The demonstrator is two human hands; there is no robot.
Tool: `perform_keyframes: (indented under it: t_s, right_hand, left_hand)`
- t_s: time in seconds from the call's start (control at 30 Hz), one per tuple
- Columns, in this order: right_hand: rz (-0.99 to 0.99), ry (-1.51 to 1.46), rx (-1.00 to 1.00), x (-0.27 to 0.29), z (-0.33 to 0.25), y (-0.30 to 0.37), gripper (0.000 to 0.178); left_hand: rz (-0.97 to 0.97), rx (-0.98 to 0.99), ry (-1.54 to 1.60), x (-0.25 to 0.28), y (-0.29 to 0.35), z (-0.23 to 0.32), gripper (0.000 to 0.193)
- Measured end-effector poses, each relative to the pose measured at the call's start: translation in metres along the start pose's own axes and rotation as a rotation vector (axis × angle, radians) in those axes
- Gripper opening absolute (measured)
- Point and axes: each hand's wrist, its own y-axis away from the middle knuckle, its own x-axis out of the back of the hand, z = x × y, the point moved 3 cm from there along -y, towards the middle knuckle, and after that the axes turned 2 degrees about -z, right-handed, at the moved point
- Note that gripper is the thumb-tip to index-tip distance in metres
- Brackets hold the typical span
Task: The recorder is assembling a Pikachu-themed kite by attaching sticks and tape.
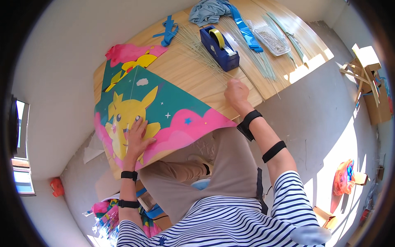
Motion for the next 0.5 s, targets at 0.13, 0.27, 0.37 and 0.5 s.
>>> perform_keyframes:
  t_s: [0.13, 0.27, 0.37, 0.5]
  right_hand:
    - [0.041, 0.03, 0.165, -0.001, 0.006, -0.003, 0.011]
    - [0.044, -0.085, 0.242, 0.009, 0.002, 0.013, 0.008]
    - [-0.267, -0.522, 0.229, 0.024, -0.015, 0.037, 0.009]
    - [-0.735, -0.94, 0.005, 0.019, -0.046, 0.068, 0.008]
  left_hand:
    - [0.032, -0.028, 0.025, 0.0, -0.002, 0.005, 0.073]
    - [0.139, -0.075, 0.111, 0.003, 0.001, 0.022, 0.056]
    - [0.201, -0.001, 0.354, 0.005, -0.002, 0.049, 0.043]
    - [0.253, -0.03, 0.542, 0.001, -0.034, 0.094, 0.032]
